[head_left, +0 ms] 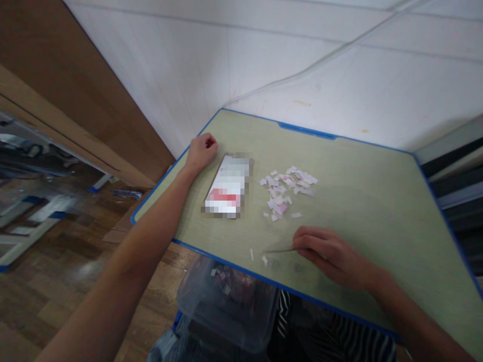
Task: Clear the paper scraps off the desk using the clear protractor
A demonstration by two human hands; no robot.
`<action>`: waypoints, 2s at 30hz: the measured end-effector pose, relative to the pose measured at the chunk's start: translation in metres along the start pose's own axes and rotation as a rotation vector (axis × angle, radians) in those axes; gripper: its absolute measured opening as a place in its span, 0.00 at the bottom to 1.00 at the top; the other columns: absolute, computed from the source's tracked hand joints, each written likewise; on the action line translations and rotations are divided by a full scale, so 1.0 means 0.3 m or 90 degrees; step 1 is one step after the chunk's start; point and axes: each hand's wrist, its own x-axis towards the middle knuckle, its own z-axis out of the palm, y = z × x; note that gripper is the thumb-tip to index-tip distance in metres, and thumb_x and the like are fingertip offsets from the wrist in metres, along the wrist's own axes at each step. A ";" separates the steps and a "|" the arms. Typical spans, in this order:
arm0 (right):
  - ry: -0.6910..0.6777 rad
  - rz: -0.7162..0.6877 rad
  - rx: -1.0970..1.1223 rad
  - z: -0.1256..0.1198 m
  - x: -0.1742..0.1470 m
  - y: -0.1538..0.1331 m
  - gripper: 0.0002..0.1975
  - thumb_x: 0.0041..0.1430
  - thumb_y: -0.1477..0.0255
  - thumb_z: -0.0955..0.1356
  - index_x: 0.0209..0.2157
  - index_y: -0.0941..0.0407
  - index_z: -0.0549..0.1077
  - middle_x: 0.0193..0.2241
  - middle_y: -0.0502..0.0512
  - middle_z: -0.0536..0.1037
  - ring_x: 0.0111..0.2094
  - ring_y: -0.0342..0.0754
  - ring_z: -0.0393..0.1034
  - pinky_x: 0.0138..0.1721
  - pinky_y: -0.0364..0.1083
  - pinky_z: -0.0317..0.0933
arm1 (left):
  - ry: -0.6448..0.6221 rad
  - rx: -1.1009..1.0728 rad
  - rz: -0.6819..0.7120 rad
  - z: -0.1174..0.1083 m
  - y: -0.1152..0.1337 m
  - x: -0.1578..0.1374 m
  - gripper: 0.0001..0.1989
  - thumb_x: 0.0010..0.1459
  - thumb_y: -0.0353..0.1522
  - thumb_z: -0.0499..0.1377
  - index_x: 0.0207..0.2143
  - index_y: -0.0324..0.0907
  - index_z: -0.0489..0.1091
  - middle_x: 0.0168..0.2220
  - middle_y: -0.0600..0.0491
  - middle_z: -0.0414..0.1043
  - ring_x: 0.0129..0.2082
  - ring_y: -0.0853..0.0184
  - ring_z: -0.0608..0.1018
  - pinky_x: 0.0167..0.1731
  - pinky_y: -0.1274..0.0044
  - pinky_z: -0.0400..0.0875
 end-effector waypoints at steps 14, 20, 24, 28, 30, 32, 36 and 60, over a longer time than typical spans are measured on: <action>0.058 0.015 -0.020 0.008 -0.001 0.004 0.09 0.68 0.76 0.59 0.35 0.54 0.67 0.30 0.54 0.74 0.31 0.46 0.69 0.32 0.43 0.64 | 0.016 0.005 0.019 0.003 -0.003 0.002 0.03 0.48 0.28 0.52 0.23 0.43 0.60 0.23 0.56 0.64 0.26 0.70 0.66 0.32 0.75 0.63; 0.094 0.012 -0.028 0.007 0.002 0.006 0.07 0.66 0.77 0.60 0.35 0.54 0.67 0.29 0.53 0.73 0.30 0.45 0.69 0.31 0.43 0.65 | 0.005 0.011 0.017 0.005 -0.011 0.003 0.02 0.48 0.29 0.51 0.24 0.43 0.61 0.25 0.54 0.66 0.29 0.68 0.68 0.34 0.74 0.64; 0.151 0.028 -0.068 0.021 0.010 0.013 0.07 0.66 0.78 0.60 0.37 0.54 0.68 0.30 0.53 0.74 0.31 0.46 0.71 0.32 0.43 0.66 | 0.007 0.018 0.014 0.003 -0.006 0.002 0.02 0.48 0.28 0.51 0.24 0.43 0.61 0.25 0.54 0.66 0.28 0.68 0.68 0.34 0.73 0.64; 0.175 0.030 -0.103 0.050 0.021 0.020 0.08 0.67 0.76 0.60 0.37 0.55 0.69 0.31 0.55 0.75 0.31 0.47 0.72 0.33 0.45 0.67 | 0.006 0.018 0.008 -0.001 0.005 0.000 0.04 0.48 0.28 0.52 0.23 0.43 0.60 0.24 0.54 0.65 0.26 0.69 0.67 0.32 0.74 0.63; 0.156 0.026 -0.107 0.066 0.026 0.015 0.09 0.67 0.76 0.59 0.38 0.55 0.69 0.32 0.56 0.76 0.32 0.48 0.72 0.34 0.45 0.68 | 0.008 0.018 0.008 -0.003 0.009 -0.002 0.04 0.48 0.28 0.52 0.22 0.43 0.60 0.23 0.55 0.65 0.26 0.69 0.66 0.31 0.74 0.63; 0.116 0.006 -0.097 0.077 0.030 0.003 0.09 0.67 0.76 0.59 0.38 0.55 0.70 0.32 0.56 0.76 0.32 0.47 0.73 0.34 0.45 0.68 | 0.010 0.018 0.011 -0.003 0.012 -0.003 0.04 0.48 0.27 0.52 0.22 0.43 0.60 0.23 0.55 0.64 0.26 0.70 0.66 0.31 0.74 0.63; 0.123 -0.030 -0.089 0.081 0.034 -0.011 0.09 0.68 0.76 0.59 0.38 0.55 0.68 0.31 0.55 0.76 0.31 0.46 0.72 0.33 0.43 0.67 | 0.012 0.018 0.018 0.001 0.007 -0.001 0.04 0.47 0.28 0.52 0.22 0.43 0.60 0.22 0.55 0.64 0.25 0.70 0.66 0.30 0.75 0.62; 0.089 0.040 -0.045 -0.030 -0.006 0.041 0.08 0.65 0.77 0.61 0.35 0.55 0.69 0.29 0.53 0.75 0.29 0.46 0.71 0.31 0.44 0.66 | 0.008 0.003 0.020 0.007 -0.016 0.004 0.03 0.49 0.28 0.52 0.24 0.44 0.61 0.24 0.55 0.66 0.28 0.68 0.67 0.33 0.74 0.63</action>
